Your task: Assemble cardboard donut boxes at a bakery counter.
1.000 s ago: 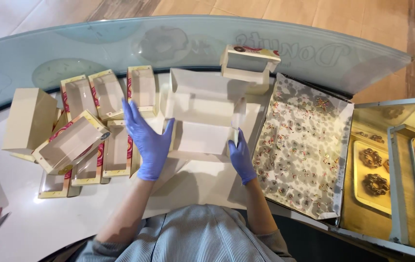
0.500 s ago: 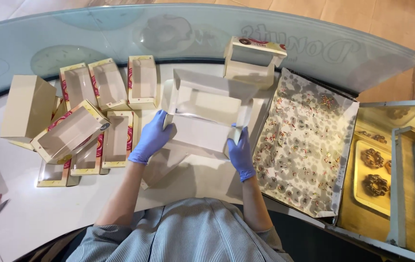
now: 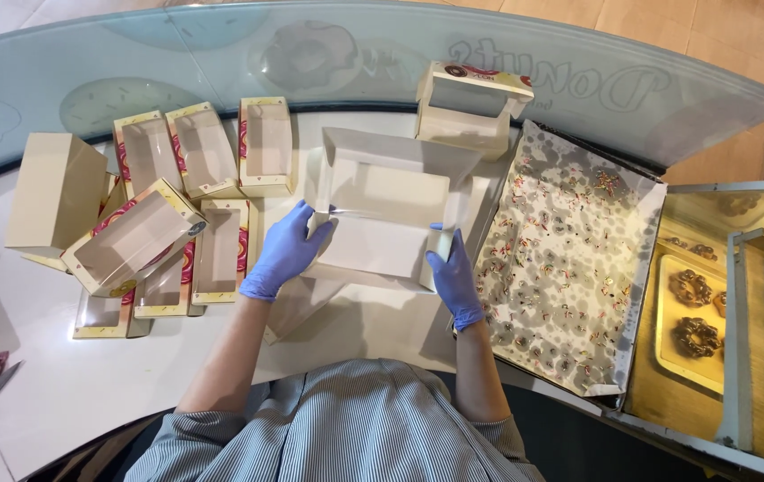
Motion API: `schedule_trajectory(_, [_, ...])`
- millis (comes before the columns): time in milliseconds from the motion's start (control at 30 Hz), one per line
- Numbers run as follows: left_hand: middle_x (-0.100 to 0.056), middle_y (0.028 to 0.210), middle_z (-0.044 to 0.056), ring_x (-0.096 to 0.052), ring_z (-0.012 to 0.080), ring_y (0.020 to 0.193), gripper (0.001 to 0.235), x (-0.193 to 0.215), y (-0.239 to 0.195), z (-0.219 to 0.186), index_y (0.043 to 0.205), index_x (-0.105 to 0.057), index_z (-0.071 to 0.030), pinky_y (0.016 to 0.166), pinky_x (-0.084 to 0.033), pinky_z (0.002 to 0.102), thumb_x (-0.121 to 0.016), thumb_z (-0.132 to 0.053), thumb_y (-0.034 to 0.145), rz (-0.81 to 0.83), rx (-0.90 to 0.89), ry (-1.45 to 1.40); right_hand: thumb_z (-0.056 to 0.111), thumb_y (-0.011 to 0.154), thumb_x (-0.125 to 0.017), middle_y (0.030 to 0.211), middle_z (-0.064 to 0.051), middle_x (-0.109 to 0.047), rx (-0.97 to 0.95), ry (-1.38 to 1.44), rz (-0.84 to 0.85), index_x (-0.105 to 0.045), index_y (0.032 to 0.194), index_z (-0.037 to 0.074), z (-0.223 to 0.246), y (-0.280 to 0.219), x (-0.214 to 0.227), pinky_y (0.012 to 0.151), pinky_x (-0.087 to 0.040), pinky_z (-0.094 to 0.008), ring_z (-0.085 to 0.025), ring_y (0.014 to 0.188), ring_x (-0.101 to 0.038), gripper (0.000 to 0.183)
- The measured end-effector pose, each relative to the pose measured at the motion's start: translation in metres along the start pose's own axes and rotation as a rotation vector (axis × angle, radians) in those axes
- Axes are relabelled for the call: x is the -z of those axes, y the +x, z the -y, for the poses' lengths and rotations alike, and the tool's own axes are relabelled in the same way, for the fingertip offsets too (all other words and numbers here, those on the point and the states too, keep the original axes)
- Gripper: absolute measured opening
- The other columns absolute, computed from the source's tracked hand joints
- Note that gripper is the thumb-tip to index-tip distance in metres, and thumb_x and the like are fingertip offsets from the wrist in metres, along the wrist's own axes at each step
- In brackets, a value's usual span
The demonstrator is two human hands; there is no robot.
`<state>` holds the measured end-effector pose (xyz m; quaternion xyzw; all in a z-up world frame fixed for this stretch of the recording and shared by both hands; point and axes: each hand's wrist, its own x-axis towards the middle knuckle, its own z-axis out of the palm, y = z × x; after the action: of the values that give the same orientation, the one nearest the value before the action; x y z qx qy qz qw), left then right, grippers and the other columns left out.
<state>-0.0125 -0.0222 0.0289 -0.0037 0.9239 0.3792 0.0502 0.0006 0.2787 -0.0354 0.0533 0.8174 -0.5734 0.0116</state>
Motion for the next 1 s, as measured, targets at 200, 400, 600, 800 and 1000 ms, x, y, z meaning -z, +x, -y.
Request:
schedule_trajectory(200, [-0.067,0.098,0.028,-0.063,0.0494,0.091,0.043,-0.029,0.011,0.029,0.116,-0.057,0.003,0.074,-0.051,0.052,-0.073,-0.020,0.083,-0.174,-0.028,-0.094,0.013,0.087,-0.058,0.117,-0.018,-0.066,-0.015,0.034,0.008,-0.050,0.133,0.004,0.009,-0.005,-0.013,0.094,-0.056,-0.040,-0.030,0.107,-0.070,0.048])
schedule_trajectory(400, [-0.067,0.084,0.028,-0.066,0.0484,0.080,0.018,-0.039,0.020,0.040,0.095,-0.069,0.001,0.070,-0.054,0.050,-0.068,-0.010,0.081,-0.483,-0.074,-0.009,0.012,0.091,-0.062,0.123,-0.025,-0.059,0.168,-0.125,-0.080,-0.051,0.131,-0.003,0.033,-0.021,-0.031,0.098,-0.052,-0.046,-0.039,0.114,-0.063,0.044])
schedule_trajectory(600, [-0.067,0.080,0.027,-0.065,0.0471,0.078,0.013,-0.041,0.028,0.053,0.088,-0.069,0.001,0.068,-0.053,0.051,-0.070,-0.009,0.081,-0.476,-0.066,0.049,0.009,0.090,-0.064,0.131,-0.024,-0.057,0.183,-0.091,-0.080,-0.047,0.136,-0.003,0.045,-0.022,-0.038,0.099,-0.052,-0.045,-0.039,0.118,-0.062,0.051])
schedule_trajectory(800, [-0.070,0.087,0.026,-0.068,0.0448,0.083,0.016,-0.040,0.024,0.046,0.100,-0.071,-0.001,0.074,-0.055,0.050,-0.069,-0.010,0.087,-0.392,0.092,0.150,0.010,0.094,-0.067,0.118,-0.029,-0.061,0.256,-0.245,-0.104,-0.039,0.141,-0.011,-0.024,0.022,-0.044,0.088,-0.059,-0.045,-0.045,0.106,-0.068,0.059])
schedule_trajectory(1000, [-0.077,0.109,0.016,-0.078,0.0247,0.084,0.062,-0.020,0.004,-0.003,0.136,-0.059,-0.002,0.076,-0.061,0.036,-0.077,-0.032,0.085,-0.046,0.161,-0.351,0.008,0.083,-0.069,0.095,-0.026,-0.072,0.040,-0.487,-0.188,-0.065,0.126,-0.003,-0.043,0.085,-0.020,0.073,-0.060,-0.046,-0.042,0.084,-0.075,0.045])
